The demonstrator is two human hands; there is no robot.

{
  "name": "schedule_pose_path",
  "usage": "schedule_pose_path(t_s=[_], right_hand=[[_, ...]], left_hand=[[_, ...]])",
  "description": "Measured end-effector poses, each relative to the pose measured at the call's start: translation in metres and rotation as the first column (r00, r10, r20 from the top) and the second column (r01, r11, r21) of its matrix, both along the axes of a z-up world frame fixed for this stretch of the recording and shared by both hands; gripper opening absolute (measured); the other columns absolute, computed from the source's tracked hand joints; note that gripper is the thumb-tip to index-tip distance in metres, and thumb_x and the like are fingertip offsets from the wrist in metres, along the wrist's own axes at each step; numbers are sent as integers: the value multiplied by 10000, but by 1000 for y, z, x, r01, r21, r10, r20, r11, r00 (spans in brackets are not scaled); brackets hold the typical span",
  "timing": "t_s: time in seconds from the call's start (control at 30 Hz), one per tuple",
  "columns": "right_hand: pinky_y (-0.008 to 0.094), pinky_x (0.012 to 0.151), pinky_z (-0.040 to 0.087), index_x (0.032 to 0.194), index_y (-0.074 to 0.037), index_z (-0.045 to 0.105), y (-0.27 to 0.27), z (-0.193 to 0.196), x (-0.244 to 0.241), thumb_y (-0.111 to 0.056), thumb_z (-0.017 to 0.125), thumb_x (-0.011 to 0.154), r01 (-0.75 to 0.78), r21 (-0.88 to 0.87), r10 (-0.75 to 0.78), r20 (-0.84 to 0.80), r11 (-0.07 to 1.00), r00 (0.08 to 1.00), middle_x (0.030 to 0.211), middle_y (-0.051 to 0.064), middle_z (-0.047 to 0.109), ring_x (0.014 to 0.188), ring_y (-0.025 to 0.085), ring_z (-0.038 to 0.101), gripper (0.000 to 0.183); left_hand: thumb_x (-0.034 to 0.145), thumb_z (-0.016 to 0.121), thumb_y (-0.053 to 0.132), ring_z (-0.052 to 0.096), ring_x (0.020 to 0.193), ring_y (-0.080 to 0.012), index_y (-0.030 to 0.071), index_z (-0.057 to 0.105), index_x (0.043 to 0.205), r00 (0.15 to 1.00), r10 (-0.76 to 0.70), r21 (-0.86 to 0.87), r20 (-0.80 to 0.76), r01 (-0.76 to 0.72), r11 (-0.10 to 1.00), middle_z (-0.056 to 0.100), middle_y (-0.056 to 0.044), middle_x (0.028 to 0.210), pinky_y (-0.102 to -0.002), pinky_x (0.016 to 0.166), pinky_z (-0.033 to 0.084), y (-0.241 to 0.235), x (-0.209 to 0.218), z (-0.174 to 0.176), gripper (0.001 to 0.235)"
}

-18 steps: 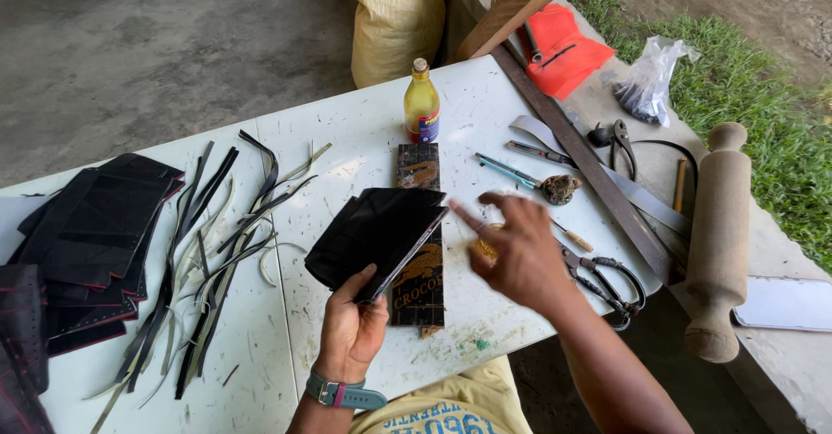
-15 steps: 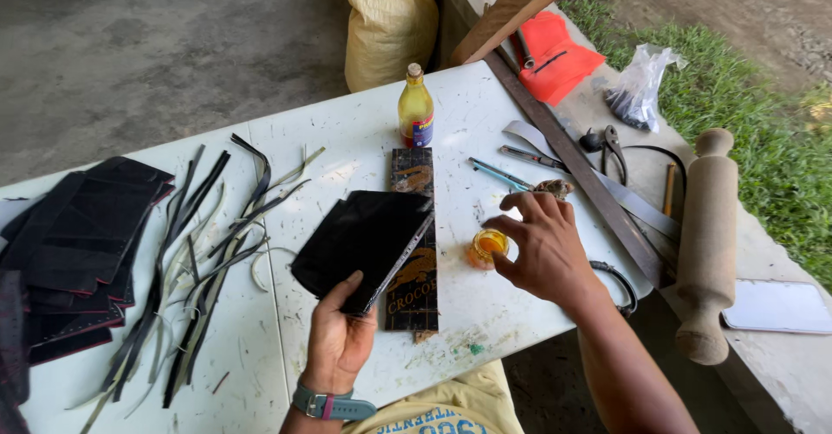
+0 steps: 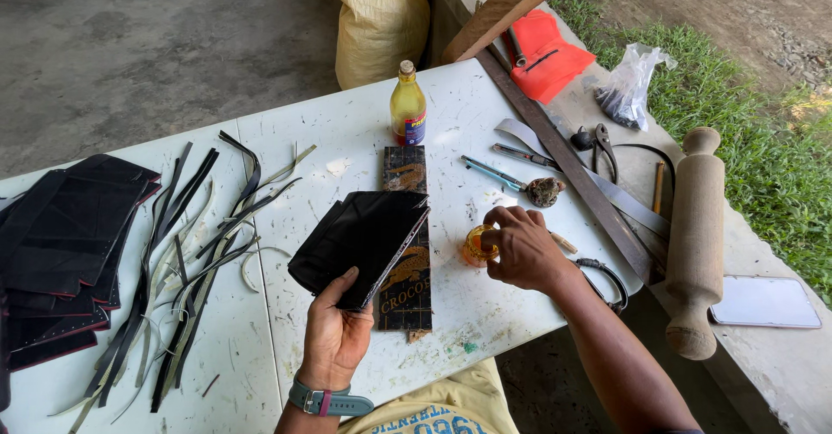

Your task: The person applies a yellow substance to the edges of black leather wallet pieces using a small brush. They handle multiple wallet pieces, turning them over and applying the substance to different edges before placing them on the table.

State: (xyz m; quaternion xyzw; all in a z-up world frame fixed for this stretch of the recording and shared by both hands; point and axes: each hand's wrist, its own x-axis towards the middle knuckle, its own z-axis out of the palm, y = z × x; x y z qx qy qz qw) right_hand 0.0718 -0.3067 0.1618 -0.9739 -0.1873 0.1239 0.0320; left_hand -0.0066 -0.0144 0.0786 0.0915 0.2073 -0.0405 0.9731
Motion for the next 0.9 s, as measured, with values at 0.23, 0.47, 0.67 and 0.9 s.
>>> schedule_pose_path(t_s=[0.23,0.47,0.67,0.9], right_hand=[[444,1148,344,1083,-181,728,2,16,-13,-339,833,781,31,97,-48,179,995,983,1366,36,539,1285,251,492,357],[528,1059,369,1506,-271,477,39,40,-48,-236,824,726,-294,359,79,508,886,858,1395,218,495,1273,400,465,855],[556,1011,379,1540,-321,412,51,30,-51,-226,766,751,-308,391,-22,649,867,761,1370,209,505,1226,372,481,870],[538,946,383,1496,-298,507,50,24,-54,-235,731,820,-191,268,-31,652,944,758,1353,208,551,1189,386,481,715]], left_hand=[[947,624,-31,761,855,-196,-44,672,966,1000,21,0,2,-21,1000,758,-134,935,-241,755,638,-1,1,-1,54],[945,620,-25,764,823,-190,-52,669,952,999,-16,-12,-41,15,1000,751,-141,924,-220,716,638,-7,-2,-5,56],[958,627,-27,755,802,-187,-68,670,957,999,-14,-37,42,16,999,741,-135,918,-217,692,633,-2,3,-9,60],[961,617,-14,751,841,-194,-67,666,991,999,-10,4,50,9,1000,741,-144,957,-226,721,633,-2,-4,-4,78]])
